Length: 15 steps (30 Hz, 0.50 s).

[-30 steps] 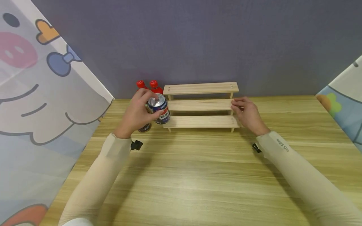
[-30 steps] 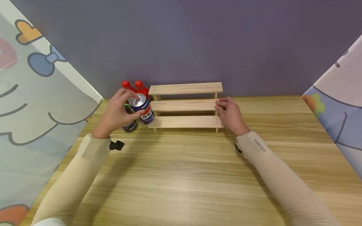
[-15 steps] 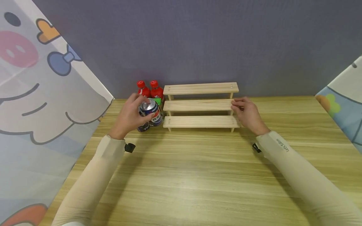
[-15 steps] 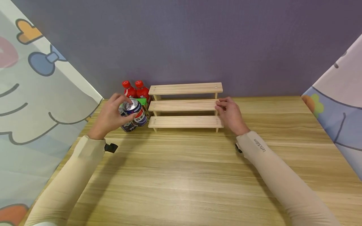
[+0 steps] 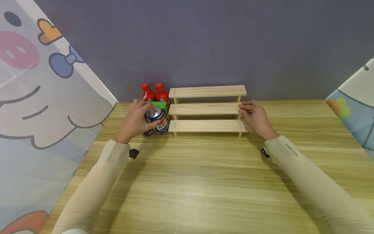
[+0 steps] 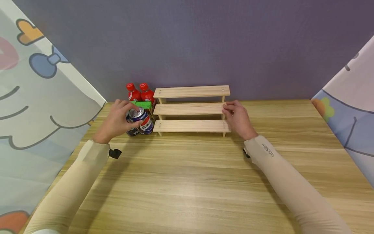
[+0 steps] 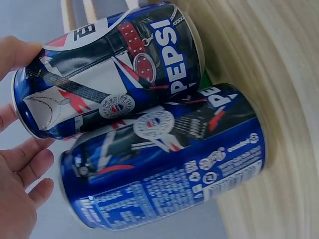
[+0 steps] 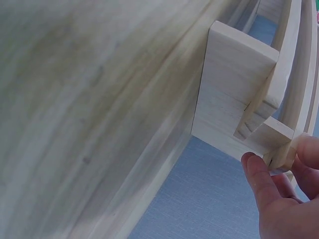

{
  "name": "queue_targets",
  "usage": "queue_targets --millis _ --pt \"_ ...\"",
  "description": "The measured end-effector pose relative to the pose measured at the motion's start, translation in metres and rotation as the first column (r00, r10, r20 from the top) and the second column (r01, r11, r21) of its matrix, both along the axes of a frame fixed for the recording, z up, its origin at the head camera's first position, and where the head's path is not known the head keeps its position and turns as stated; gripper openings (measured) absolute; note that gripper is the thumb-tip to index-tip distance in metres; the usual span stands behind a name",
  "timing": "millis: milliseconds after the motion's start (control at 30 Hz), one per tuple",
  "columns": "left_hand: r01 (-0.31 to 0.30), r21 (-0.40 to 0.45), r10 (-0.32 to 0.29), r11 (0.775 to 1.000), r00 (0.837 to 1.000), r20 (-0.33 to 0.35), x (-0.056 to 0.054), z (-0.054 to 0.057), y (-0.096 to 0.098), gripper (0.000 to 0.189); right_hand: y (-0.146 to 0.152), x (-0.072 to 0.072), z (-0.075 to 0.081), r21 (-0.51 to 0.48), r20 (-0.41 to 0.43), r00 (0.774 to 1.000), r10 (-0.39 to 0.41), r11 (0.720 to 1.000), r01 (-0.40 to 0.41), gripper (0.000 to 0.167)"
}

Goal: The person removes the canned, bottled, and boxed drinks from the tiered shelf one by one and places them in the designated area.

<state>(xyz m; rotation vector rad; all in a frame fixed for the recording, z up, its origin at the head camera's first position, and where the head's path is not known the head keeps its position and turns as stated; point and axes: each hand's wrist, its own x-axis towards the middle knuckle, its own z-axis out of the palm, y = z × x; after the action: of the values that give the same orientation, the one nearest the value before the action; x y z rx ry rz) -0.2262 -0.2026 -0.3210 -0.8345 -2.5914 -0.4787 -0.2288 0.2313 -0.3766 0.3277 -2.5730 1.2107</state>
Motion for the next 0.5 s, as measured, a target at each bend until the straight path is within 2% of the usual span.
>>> queue_targets --millis 200,500 --pt "0.031 -0.017 -0.031 0.999 1.0 -0.006 -0.0029 -0.0072 -0.0045 0.039 -0.0002 -0.0002 -0.0007 0.004 -0.002 1.0 0.008 1.0 -0.008 0.027" --pt "0.01 -0.049 -0.009 0.999 1.0 0.03 -0.0019 -0.0114 -0.0071 0.038 -0.0009 0.0004 -0.0012 0.007 0.003 1.0 0.01 1.0 -0.01 0.028"
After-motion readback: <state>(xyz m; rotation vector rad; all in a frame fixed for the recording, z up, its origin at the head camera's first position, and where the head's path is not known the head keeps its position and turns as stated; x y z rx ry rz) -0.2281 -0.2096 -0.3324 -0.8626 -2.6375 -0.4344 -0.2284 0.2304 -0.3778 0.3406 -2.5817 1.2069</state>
